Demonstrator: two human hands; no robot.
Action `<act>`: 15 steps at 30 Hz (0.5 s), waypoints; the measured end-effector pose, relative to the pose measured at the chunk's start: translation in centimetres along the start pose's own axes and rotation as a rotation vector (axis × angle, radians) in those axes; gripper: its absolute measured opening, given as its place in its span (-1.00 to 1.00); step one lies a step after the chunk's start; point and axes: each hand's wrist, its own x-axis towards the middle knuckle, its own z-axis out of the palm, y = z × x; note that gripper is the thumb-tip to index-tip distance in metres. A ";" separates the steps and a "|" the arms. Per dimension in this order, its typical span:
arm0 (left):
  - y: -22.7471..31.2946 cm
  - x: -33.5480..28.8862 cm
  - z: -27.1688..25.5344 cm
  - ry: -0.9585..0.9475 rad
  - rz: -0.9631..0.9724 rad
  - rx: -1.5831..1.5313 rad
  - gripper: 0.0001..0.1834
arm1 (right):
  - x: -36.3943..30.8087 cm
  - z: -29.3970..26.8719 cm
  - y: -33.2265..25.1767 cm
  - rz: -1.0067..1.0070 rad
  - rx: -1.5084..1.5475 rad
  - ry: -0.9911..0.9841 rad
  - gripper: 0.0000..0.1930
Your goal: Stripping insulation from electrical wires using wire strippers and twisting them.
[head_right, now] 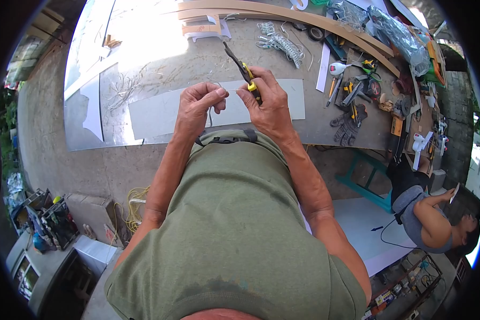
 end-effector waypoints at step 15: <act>0.8 0.0 0.7 -0.038 -0.055 0.241 -0.77 | 0.1 -0.3 -0.1 0.214 0.255 0.056 -0.86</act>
